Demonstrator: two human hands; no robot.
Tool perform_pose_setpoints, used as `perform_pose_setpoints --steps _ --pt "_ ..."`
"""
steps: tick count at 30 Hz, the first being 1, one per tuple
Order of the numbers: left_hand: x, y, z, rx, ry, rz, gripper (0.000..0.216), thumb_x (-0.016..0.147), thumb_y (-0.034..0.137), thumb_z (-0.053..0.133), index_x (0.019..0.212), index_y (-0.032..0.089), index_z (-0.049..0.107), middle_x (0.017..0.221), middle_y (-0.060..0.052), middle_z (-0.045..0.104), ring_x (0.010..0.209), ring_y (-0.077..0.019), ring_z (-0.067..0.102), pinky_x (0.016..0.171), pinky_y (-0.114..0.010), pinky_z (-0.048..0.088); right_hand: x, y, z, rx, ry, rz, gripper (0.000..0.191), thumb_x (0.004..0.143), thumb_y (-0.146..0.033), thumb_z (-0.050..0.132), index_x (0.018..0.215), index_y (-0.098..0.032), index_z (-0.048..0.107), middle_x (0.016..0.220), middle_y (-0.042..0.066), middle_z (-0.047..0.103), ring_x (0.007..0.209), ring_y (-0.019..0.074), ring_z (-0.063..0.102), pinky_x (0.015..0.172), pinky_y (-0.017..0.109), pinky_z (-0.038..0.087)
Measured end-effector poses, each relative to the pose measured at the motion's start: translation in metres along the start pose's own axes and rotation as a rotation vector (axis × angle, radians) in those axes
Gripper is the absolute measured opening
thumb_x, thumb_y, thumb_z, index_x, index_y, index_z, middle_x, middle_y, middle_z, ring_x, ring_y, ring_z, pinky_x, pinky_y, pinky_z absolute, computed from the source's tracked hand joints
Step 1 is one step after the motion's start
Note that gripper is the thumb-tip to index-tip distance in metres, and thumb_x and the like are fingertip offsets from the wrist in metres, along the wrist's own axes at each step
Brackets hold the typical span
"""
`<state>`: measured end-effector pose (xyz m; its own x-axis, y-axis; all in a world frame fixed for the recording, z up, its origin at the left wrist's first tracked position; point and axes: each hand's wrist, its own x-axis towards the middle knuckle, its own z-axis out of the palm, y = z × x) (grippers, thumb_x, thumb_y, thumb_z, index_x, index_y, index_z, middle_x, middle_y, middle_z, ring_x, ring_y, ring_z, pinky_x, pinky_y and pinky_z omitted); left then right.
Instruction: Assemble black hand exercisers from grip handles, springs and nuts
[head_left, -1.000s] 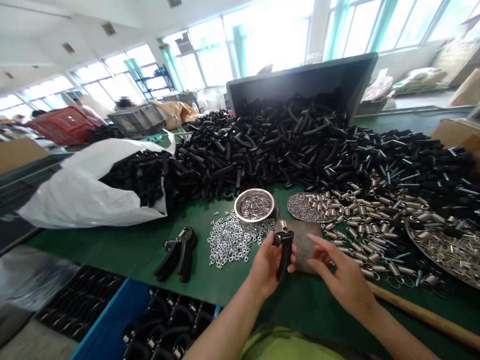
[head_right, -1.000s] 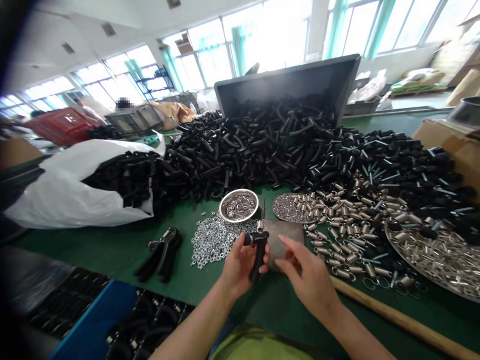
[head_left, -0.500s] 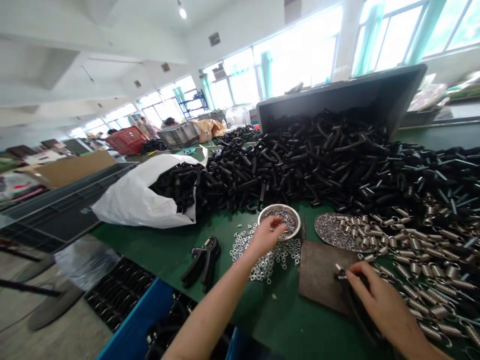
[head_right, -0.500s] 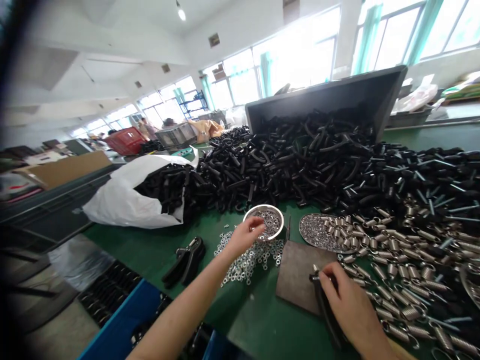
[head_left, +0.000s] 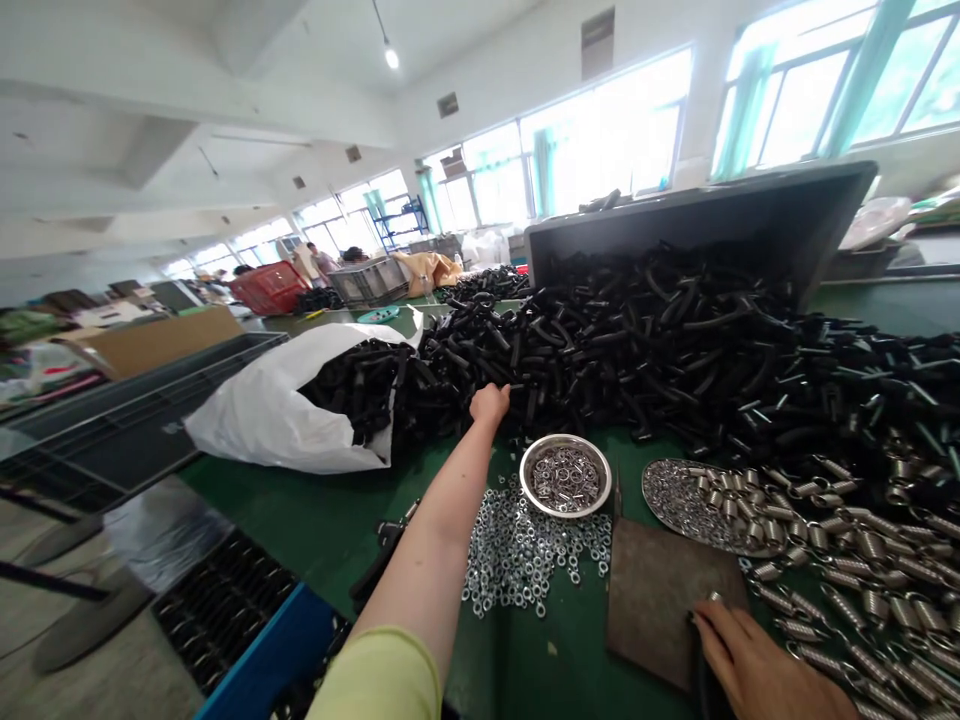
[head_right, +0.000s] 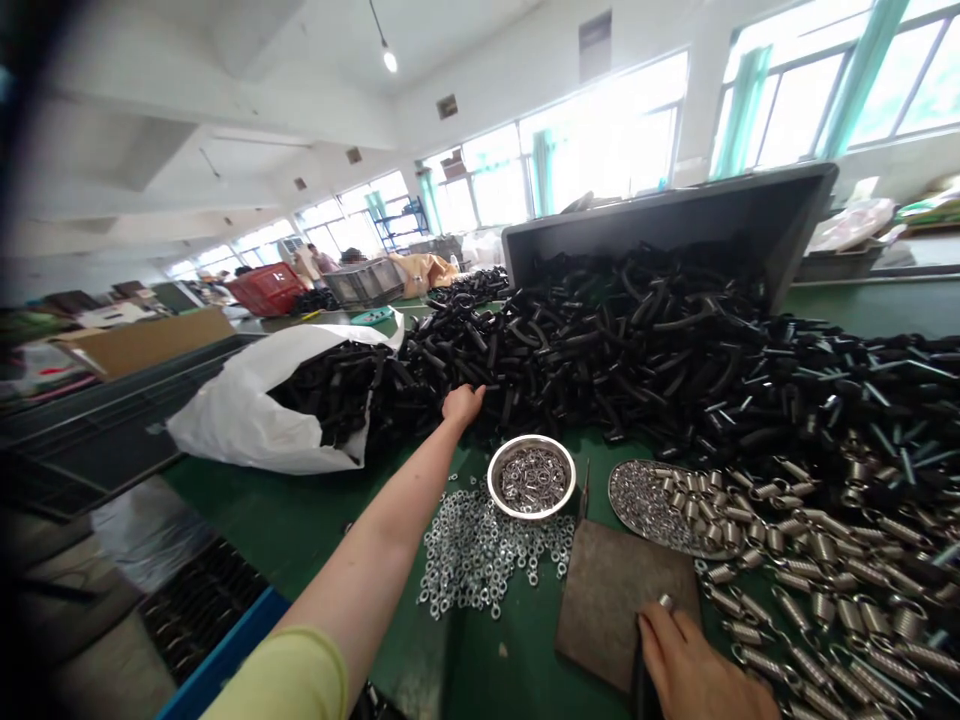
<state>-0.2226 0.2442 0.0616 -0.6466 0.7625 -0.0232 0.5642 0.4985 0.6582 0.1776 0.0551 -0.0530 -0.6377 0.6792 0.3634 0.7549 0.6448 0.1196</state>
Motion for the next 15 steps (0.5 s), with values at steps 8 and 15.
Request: perform_pose_setpoints --steps 8,15 --pt "-0.057 -0.035 -0.016 -0.425 -0.132 -0.101 0.031 0.088 0.031 0.051 0.114 0.015 0.049 0.101 -0.008 0.061 0.084 -0.0157 0.061 0.073 -0.032 0.051 0.003 0.004 -0.004 0.387 0.041 0.196 0.04 0.083 -0.015 0.031 0.094 -0.026 0.068 0.098 0.004 0.071 0.073 0.0193 0.069 0.052 0.027 0.055" --pt "-0.194 -0.05 -0.014 -0.942 -0.557 -0.015 0.031 0.08 0.023 0.055 0.11 0.019 0.048 0.07 0.002 0.053 0.053 -0.005 0.049 0.047 -0.015 0.04 0.026 -0.008 -0.053 1.02 -0.027 0.706 0.039 0.086 -0.046 0.043 0.098 -0.019 0.067 0.059 0.0 0.067 0.04 0.0154 0.056 0.034 0.023 0.041"
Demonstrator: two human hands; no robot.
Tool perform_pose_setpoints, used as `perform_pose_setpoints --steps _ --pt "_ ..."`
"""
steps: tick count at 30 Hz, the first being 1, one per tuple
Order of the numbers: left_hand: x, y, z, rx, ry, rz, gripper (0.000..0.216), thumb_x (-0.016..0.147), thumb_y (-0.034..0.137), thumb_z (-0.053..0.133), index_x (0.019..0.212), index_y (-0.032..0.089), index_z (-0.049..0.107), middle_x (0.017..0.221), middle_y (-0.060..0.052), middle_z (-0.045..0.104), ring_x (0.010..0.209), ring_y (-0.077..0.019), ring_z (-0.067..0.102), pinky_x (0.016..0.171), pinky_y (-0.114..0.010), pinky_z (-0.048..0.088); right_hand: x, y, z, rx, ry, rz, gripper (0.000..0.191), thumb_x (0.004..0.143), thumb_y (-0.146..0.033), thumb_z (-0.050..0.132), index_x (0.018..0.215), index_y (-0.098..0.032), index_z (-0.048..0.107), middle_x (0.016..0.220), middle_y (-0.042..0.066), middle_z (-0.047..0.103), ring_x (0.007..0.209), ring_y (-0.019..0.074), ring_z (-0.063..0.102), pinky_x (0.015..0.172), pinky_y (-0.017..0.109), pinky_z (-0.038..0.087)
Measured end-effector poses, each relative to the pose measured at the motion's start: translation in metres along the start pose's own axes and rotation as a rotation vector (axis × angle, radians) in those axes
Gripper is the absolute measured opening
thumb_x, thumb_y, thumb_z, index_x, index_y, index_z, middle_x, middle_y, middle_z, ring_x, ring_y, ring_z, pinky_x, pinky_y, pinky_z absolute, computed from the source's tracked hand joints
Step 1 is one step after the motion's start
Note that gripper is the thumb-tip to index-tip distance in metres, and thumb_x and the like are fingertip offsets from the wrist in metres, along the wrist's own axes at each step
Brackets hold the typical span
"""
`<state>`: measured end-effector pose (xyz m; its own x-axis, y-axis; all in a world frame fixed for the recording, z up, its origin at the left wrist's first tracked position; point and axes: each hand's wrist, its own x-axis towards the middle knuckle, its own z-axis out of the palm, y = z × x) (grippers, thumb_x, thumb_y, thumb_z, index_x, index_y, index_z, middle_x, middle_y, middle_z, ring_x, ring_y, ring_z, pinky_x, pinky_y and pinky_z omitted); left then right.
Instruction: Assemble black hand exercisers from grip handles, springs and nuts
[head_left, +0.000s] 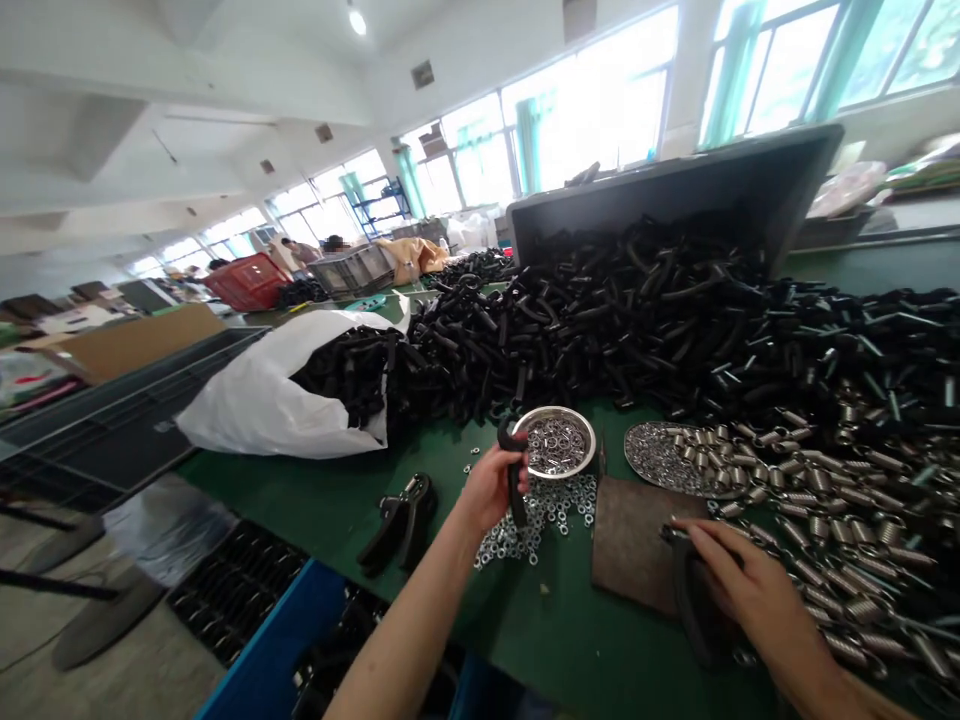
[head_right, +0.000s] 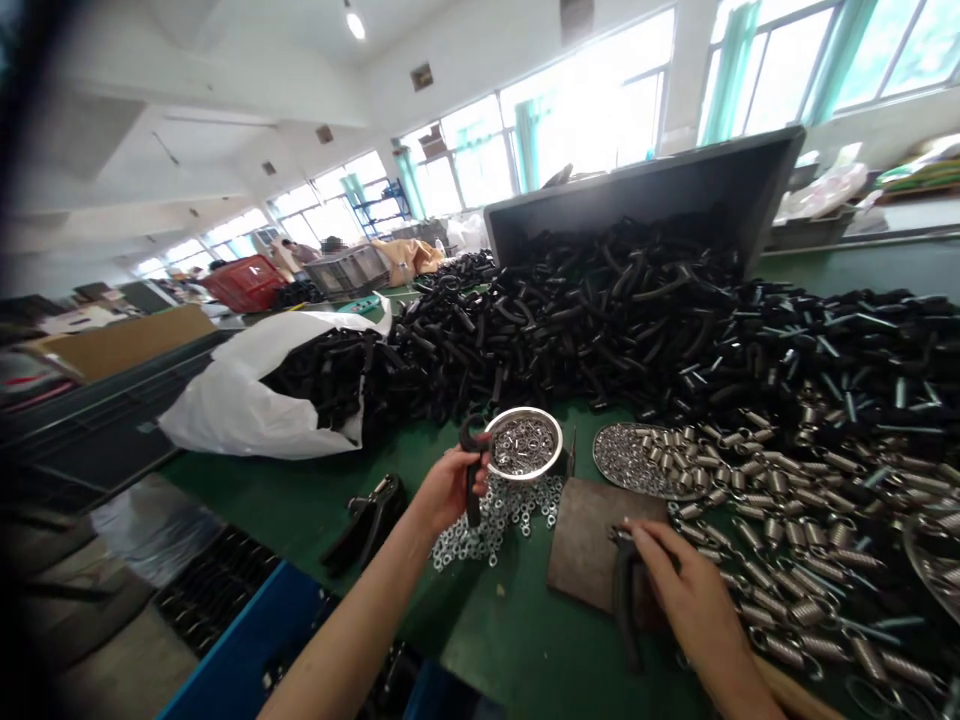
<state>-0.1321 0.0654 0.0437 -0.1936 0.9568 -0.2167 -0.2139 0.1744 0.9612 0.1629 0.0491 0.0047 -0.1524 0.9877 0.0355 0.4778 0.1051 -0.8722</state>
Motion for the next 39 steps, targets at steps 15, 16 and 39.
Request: perform_pose_setpoints --steps 15,16,39 --pt "-0.116 -0.014 0.104 -0.001 -0.257 -0.174 0.056 0.052 0.023 0.081 0.095 0.019 0.046 0.073 0.006 0.048 0.053 -0.002 0.039 0.045 -0.013 0.029 -0.049 -0.071 0.005 -0.122 0.271 -0.56 0.017 0.088 -0.023 0.047 0.082 -0.019 0.063 0.066 0.0 0.063 0.06 0.0117 0.06 0.056 0.021 0.045" --pt "-0.116 -0.014 0.103 0.037 -0.268 -0.168 0.055 0.053 0.023 0.081 0.095 0.019 0.046 0.075 0.005 0.049 0.055 -0.0024 0.04 0.046 -0.013 0.03 -0.049 -0.071 0.004 -0.133 0.263 -0.571 0.017 0.088 -0.022 0.047 0.081 -0.019 0.062 0.067 0.0 0.063 0.06 0.0118 0.06 0.056 0.021 0.045" --pt "-0.106 -0.041 0.089 0.354 -0.208 0.199 0.079 0.068 0.026 0.071 0.135 0.026 0.029 0.115 -0.005 0.057 0.1 -0.0209 0.058 0.088 -0.035 0.047 -0.02 -0.058 0.008 0.033 -0.343 -0.026 0.03 0.088 -0.045 0.04 0.079 -0.019 0.051 0.071 0.0 0.055 0.066 0.0142 0.052 0.056 0.025 0.038"
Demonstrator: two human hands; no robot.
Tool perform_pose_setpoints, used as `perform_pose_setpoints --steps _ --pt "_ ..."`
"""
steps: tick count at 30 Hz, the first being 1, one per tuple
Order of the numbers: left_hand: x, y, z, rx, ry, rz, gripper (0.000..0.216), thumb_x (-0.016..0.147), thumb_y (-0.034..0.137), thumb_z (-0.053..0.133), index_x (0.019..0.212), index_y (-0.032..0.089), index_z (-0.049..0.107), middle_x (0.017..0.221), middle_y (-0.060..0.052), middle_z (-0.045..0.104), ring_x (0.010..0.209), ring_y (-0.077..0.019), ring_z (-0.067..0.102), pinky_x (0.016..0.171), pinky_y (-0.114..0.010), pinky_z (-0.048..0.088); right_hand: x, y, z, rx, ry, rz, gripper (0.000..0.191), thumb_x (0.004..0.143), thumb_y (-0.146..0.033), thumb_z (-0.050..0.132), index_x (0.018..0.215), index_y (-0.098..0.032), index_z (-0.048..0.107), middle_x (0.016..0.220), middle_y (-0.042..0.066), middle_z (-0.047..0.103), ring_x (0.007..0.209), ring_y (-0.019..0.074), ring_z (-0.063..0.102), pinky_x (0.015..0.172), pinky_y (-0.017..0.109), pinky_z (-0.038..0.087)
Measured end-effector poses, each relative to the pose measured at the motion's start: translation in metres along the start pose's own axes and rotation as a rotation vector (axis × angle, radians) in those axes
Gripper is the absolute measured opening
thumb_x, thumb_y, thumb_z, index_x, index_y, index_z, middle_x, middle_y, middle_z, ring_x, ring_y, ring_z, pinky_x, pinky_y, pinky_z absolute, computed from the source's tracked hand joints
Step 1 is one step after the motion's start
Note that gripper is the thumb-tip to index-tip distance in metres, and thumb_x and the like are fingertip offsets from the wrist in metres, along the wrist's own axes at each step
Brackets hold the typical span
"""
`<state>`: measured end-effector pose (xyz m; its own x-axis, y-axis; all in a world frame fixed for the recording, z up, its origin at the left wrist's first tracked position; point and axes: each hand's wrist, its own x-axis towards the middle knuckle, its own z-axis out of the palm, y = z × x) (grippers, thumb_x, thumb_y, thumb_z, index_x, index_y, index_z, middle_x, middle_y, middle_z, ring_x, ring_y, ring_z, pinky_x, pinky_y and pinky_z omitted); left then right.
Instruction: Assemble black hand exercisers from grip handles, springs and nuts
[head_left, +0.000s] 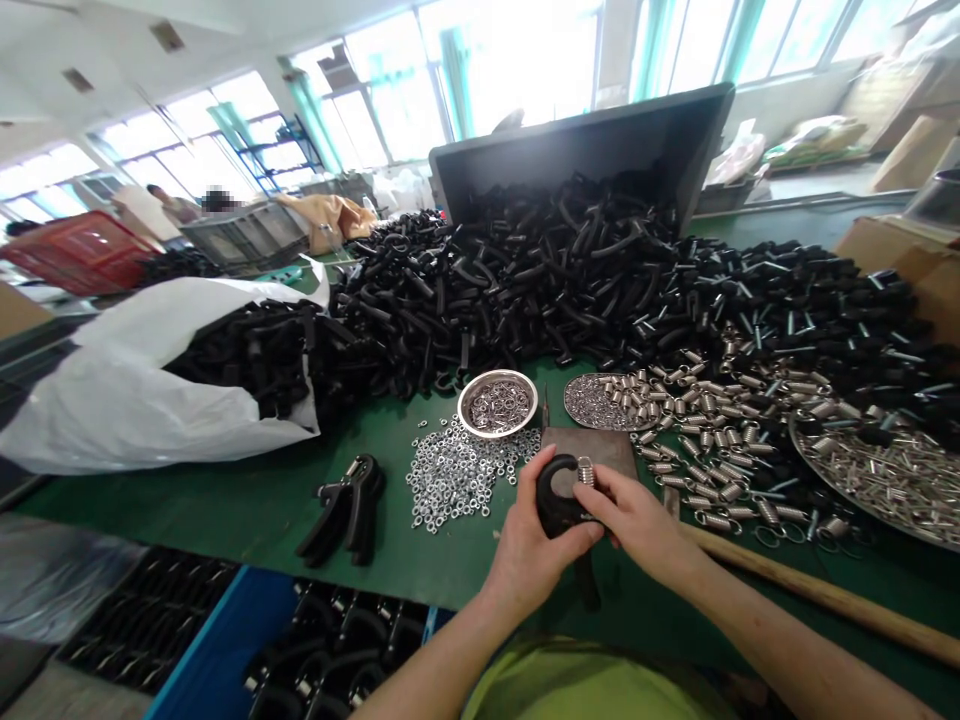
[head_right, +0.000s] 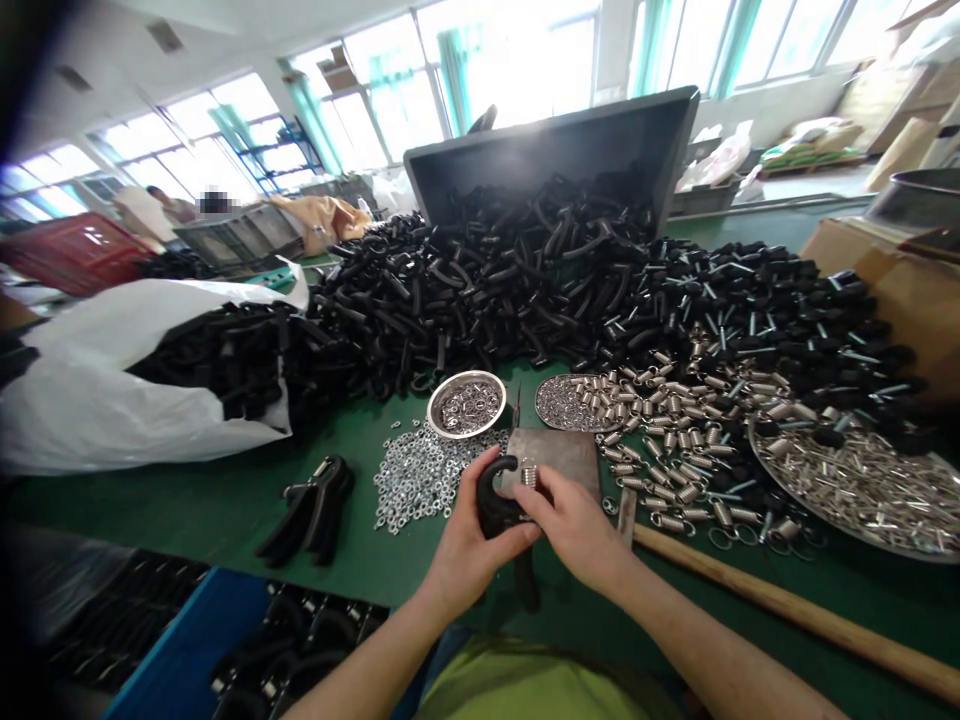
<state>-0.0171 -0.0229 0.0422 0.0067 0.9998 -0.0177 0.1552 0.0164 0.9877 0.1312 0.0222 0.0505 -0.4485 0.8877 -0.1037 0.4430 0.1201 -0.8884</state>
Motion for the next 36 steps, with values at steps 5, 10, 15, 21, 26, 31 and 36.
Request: perform_pose_setpoints --steps 5,10,15,21,26,31,36 --pt "-0.005 -0.007 -0.001 0.024 -0.008 0.029 0.084 0.063 0.025 0.076 0.132 0.025 0.028 0.116 -0.005 0.056 0.101 -0.0208 0.058 0.09 -0.035 0.047 -0.005 -0.004 0.005 -0.329 0.07 -0.061 0.023 0.089 -0.036 0.039 0.073 -0.02 0.043 0.072 0.002 0.056 0.069 0.0175 0.054 0.061 0.029 0.033" --pt "-0.004 -0.006 -0.005 0.141 -0.06 0.094 0.082 0.06 0.023 0.076 0.128 0.025 0.03 0.112 -0.004 0.058 0.099 -0.0203 0.058 0.089 -0.035 0.046 -0.004 -0.013 0.0 -0.505 -0.021 -0.084 0.023 0.091 -0.034 0.035 0.081 -0.018 0.048 0.078 0.006 0.061 0.072 0.0204 0.059 0.061 0.03 0.032" --pt "0.004 -0.009 -0.004 0.129 -0.114 0.085 0.08 0.06 0.018 0.073 0.127 0.023 0.03 0.109 -0.003 0.059 0.095 -0.0191 0.059 0.085 -0.032 0.046 0.003 -0.015 -0.002 -0.581 -0.055 -0.042 0.024 0.091 -0.032 0.035 0.088 -0.016 0.052 0.08 0.009 0.064 0.071 0.0215 0.061 0.06 0.029 0.032" --pt "0.037 -0.039 0.004 0.164 -0.107 0.018 0.078 0.062 0.026 0.075 0.129 0.024 0.034 0.109 -0.003 0.059 0.09 -0.0183 0.059 0.078 -0.03 0.047 0.039 0.018 -0.011 -0.615 -0.14 -0.046 0.036 0.092 -0.039 0.031 0.09 -0.016 0.059 0.084 0.01 0.068 0.078 0.0211 0.063 0.066 0.028 0.037" --pt "0.085 -0.05 -0.03 0.595 0.079 0.233 0.032 0.077 0.026 0.062 0.108 0.019 0.058 0.103 -0.006 0.059 0.099 -0.0195 0.055 0.087 -0.033 0.043 0.073 0.032 -0.025 -0.892 -0.146 -0.068 0.032 0.086 -0.041 0.046 0.084 -0.016 0.066 0.083 0.014 0.068 0.078 0.0281 0.064 0.066 0.034 0.041" --pt "0.142 -0.05 -0.088 1.037 0.185 0.07 0.016 0.076 0.015 0.057 0.087 0.016 0.069 0.097 -0.01 0.062 0.101 -0.0223 0.054 0.092 -0.033 0.04 0.123 0.006 -0.011 -0.911 -0.1 -0.212 0.021 0.088 -0.025 0.047 0.088 -0.021 0.067 0.095 0.009 0.066 0.099 0.0243 0.058 0.077 0.033 0.042" --pt "0.174 -0.058 -0.099 1.087 0.106 -0.013 0.011 0.07 0.016 0.061 0.077 0.015 0.07 0.088 -0.01 0.066 0.091 -0.0224 0.059 0.084 -0.031 0.044 0.182 -0.013 0.03 -0.908 -0.148 -0.294 0.02 0.089 -0.028 0.051 0.102 -0.018 0.062 0.11 0.008 0.06 0.105 0.0205 0.054 0.085 0.036 0.045"
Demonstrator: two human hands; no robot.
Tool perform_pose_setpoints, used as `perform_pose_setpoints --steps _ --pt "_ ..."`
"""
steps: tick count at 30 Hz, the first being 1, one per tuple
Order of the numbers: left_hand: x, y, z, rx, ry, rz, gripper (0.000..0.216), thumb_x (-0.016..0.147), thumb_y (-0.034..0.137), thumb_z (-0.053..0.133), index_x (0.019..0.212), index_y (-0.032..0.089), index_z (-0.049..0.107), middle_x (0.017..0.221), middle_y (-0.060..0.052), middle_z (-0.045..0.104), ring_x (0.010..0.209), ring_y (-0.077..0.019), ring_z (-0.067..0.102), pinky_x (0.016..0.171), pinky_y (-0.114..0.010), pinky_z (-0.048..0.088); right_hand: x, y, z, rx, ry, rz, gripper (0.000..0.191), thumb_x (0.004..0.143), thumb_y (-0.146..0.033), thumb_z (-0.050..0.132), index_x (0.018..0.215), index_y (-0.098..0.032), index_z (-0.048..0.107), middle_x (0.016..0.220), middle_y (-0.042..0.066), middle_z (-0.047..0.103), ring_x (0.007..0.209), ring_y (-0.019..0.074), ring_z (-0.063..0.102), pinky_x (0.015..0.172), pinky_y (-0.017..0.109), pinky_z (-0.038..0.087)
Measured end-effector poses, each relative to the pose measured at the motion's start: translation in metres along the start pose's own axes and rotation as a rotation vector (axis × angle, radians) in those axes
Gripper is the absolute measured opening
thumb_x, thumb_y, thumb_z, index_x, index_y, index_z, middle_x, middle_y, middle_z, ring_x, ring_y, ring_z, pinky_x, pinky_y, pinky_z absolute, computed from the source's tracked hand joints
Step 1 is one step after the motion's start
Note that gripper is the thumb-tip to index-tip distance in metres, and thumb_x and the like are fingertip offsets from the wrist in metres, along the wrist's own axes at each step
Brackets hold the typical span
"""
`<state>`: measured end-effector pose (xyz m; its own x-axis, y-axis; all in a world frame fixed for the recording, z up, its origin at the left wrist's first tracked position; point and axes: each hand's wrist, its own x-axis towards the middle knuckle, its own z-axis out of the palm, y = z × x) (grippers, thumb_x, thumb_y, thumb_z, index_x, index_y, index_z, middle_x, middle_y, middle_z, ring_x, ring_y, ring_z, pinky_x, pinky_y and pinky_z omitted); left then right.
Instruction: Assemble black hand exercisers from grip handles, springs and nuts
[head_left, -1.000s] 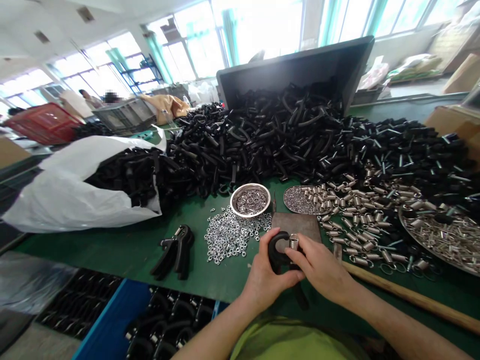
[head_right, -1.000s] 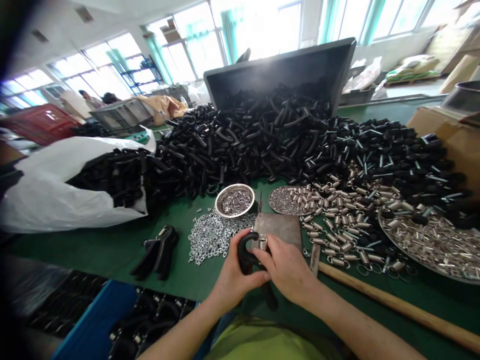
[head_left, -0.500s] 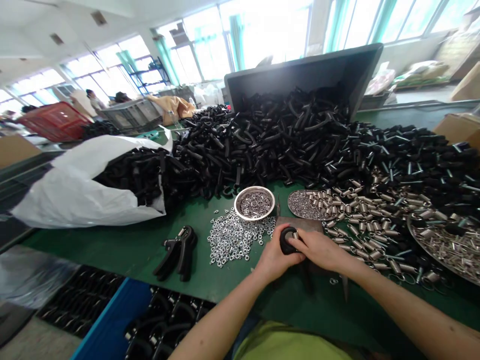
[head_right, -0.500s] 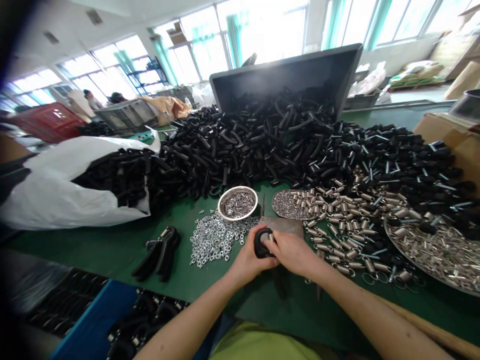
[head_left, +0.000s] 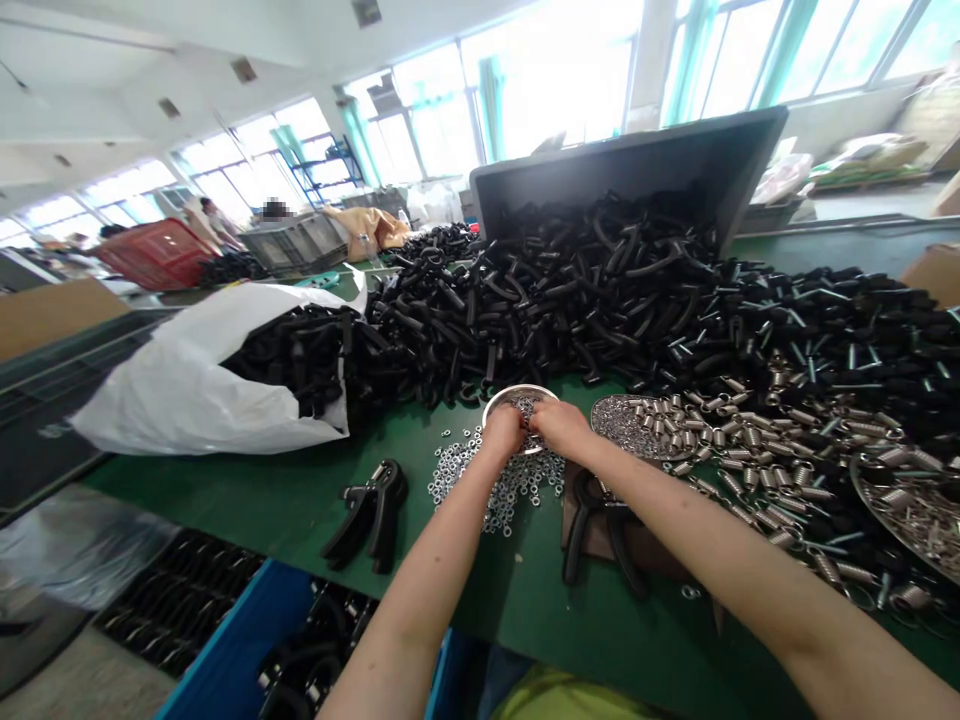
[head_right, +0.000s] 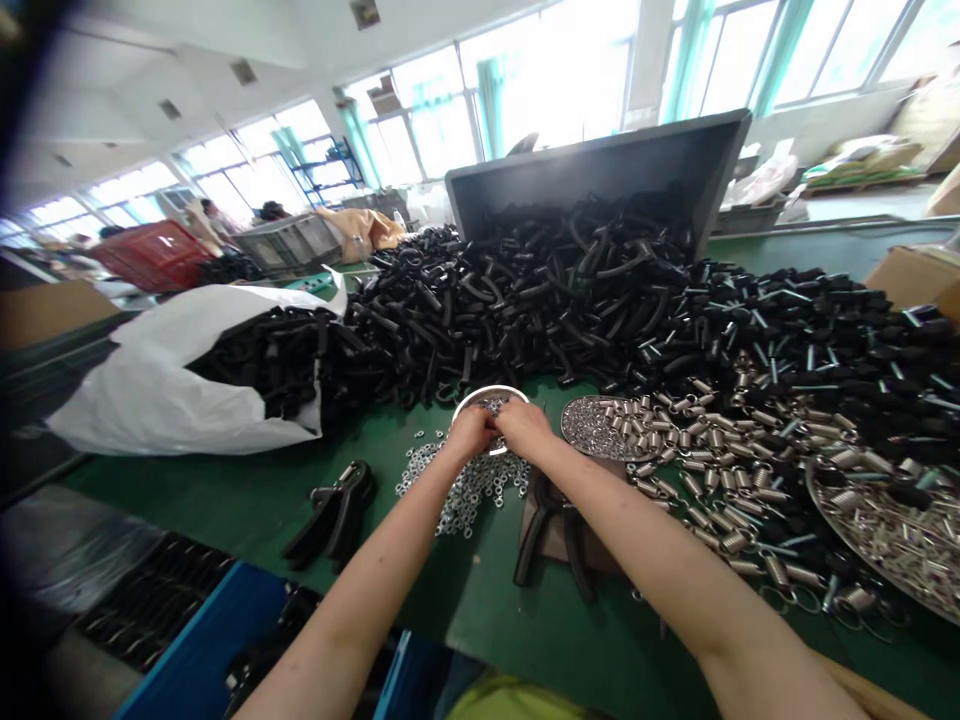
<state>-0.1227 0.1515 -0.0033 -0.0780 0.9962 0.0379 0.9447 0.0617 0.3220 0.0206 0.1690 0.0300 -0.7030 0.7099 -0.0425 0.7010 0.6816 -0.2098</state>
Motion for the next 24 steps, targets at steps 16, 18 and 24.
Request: perform_pose_setpoints --steps 16,18,24 --pt "-0.009 0.007 0.003 -0.25 0.211 -0.175 0.024 0.089 0.029 0.042 0.103 0.014 0.054 0.088 -0.011 0.066 0.085 -0.0219 0.061 0.075 -0.03 0.04 -0.012 0.014 0.005 0.35 0.179 0.079 0.025 0.091 -0.02 0.039 0.108 -0.015 0.057 0.091 0.005 0.066 0.083 0.0138 0.059 0.075 0.026 0.043" --pt "-0.012 0.006 0.001 -0.336 0.222 -0.159 0.024 0.087 0.034 0.045 0.094 0.015 0.058 0.086 -0.009 0.067 0.083 -0.0201 0.061 0.074 -0.028 0.041 -0.033 0.023 0.0 0.399 0.203 0.062 0.026 0.09 -0.021 0.04 0.104 -0.017 0.061 0.095 0.004 0.066 0.086 0.0137 0.058 0.076 0.024 0.042" --pt "-0.049 0.013 -0.001 -0.617 0.122 -0.061 0.028 0.08 0.039 0.053 0.085 0.015 0.067 0.075 -0.003 0.067 0.068 -0.015 0.059 0.062 -0.024 0.044 -0.099 0.056 0.001 0.442 0.197 0.093 0.022 0.08 -0.016 0.048 0.082 -0.018 0.07 0.083 0.004 0.066 0.08 0.0159 0.059 0.075 0.027 0.043"
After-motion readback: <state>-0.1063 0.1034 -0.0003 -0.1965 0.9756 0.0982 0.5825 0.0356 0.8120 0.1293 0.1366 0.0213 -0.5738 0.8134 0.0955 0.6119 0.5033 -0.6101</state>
